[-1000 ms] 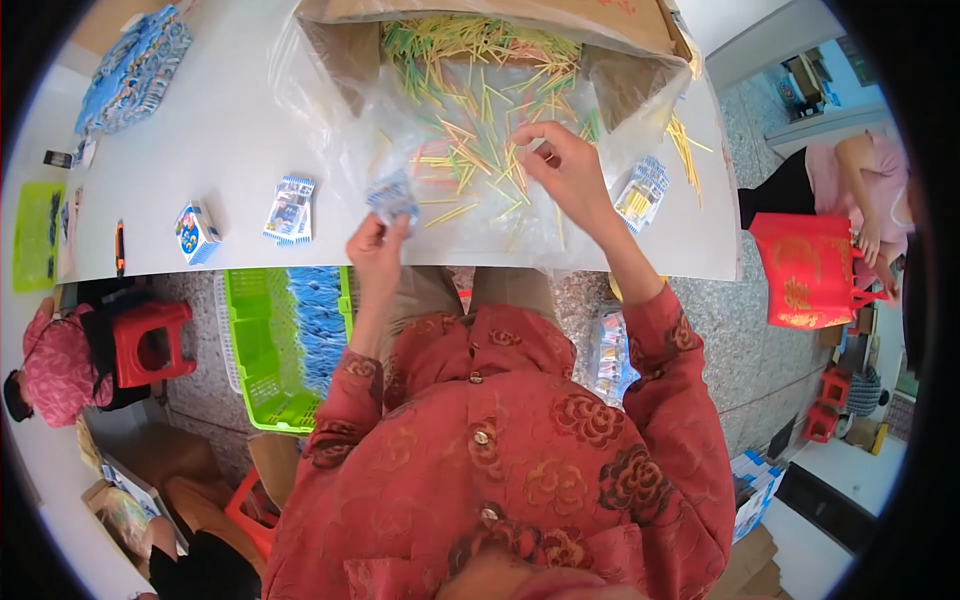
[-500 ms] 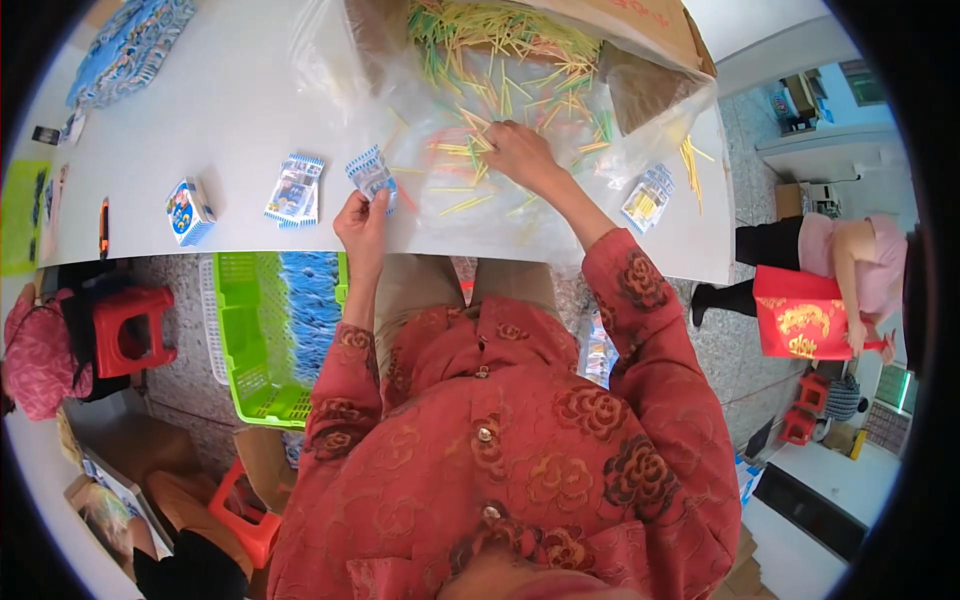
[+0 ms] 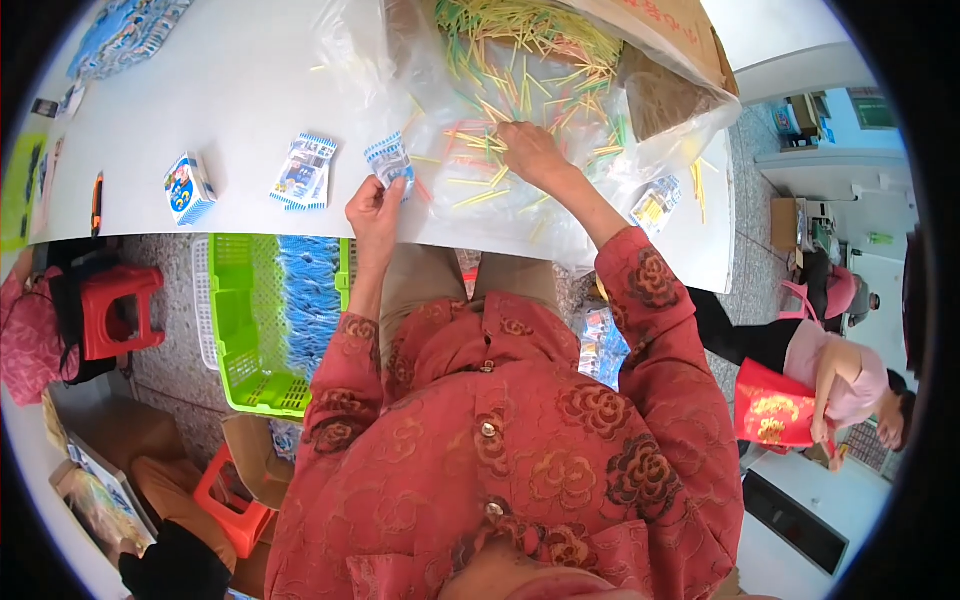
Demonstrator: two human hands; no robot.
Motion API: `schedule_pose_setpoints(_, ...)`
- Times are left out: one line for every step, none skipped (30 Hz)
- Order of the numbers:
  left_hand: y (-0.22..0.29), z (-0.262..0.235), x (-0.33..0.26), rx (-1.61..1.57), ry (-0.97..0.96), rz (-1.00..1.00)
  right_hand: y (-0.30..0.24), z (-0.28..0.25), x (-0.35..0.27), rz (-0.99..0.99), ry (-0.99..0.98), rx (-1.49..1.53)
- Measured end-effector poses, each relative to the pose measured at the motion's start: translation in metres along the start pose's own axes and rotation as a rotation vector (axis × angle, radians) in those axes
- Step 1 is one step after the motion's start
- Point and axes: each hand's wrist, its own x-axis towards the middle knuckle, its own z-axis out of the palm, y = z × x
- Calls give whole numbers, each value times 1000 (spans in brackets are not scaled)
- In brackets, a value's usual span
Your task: Packaging small blue items and yellow strips into packets.
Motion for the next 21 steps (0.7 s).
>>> schedule_pose_setpoints(-1,0,0,-4,-9,-2,4,2,-1,2,1,-2)
schedule_pose_setpoints(-2,1,0,-8,-17,-5,11,5,-2,-11,33,39)
schedule_pose_setpoints(-3,0,0,-9,-19,-6,17,7,-3,-25,65,80)
schedule_pose_setpoints(-5,-4,1,0,-32,-6,16,4,-4,-28,64,82)
schedule_pose_setpoints(-6,-6,2,9,-45,-7,16,0,-3,-33,70,99)
schedule_pose_setpoints(-8,-8,2,12,-43,-7,15,-4,-1,-36,78,117)
schedule_pose_setpoints(-7,-5,3,9,-20,10,15,-8,-1,-31,79,118)
schedule_pose_setpoints(-6,-2,4,5,1,28,13,-13,0,-97,159,145)
schedule_pose_setpoints(-4,0,6,4,-9,29,12,-16,1,-160,242,170)
schedule_pose_setpoints(-3,5,7,27,2,22,14,-17,0,-136,255,163)
schedule_pose_setpoints(-3,12,7,44,3,16,17,-15,4,-144,240,154)
schedule_pose_setpoints(-3,8,8,236,-5,25,18,-14,9,-146,230,142)
schedule_pose_setpoints(-4,0,12,423,-22,52,16,-6,23,-141,98,274)
schedule_pose_setpoints(0,3,13,373,-103,82,13,9,33,-394,119,436)
schedule_pose_setpoints(-3,8,7,221,-7,21,13,23,33,-627,470,388)
schedule_pose_setpoints(-7,11,5,114,68,-68,12,52,41,-392,333,362)
schedule_pose_setpoints(-18,-10,9,110,57,-53,-24,35,56,-84,-71,165)
schedule_pose_setpoints(-25,-28,12,300,-22,30,-17,61,54,-368,211,-40)
schedule_pose_setpoints(-25,-27,13,365,-30,31,-12,92,67,-381,378,-29)
schedule_pose_setpoints(-19,-22,11,308,-51,77,-22,85,61,-350,290,-187)
schedule_pose_setpoints(-11,-10,7,243,-47,123,-23,71,53,-325,336,-140)
